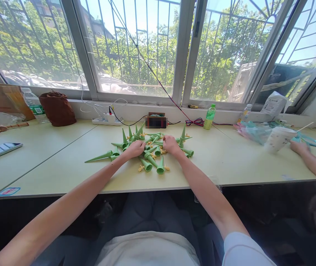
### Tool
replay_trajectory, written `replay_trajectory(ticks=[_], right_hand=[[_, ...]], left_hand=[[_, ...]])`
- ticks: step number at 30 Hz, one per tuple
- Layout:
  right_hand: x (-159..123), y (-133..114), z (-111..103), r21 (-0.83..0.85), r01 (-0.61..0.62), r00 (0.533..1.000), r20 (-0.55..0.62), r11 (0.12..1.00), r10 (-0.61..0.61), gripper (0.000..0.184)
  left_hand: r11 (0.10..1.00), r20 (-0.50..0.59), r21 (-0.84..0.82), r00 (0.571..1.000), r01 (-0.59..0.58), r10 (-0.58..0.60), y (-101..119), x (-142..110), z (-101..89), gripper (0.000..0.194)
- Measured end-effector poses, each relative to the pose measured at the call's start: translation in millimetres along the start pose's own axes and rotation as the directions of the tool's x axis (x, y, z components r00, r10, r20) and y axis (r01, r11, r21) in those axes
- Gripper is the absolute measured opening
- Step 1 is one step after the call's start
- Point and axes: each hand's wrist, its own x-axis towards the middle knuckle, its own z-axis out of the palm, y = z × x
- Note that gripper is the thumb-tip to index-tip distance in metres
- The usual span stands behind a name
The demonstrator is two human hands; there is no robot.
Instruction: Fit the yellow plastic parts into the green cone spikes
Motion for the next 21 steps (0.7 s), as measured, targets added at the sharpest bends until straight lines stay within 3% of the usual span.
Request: replay_trajectory(ticks=[13, 21], right_hand=[[-1.7, -1.9, -1.1, 0.002, 0.005, 1.0, 0.014, 1.0, -0.005, 0.023], [1.2, -0.9, 2.2, -0.037, 0.012, 1.0, 0.017, 0.999, -0.011, 0.024]], left_hand=[[0.999, -0.004, 0.026, 1.0, -0.025, 0.025, 3.0, -5.1, -0.3, 0.042], [0.994, 0.096, 0.11, 0.995, -0.015, 0.005, 2.9, -2.8, -5.0, 0.046]])
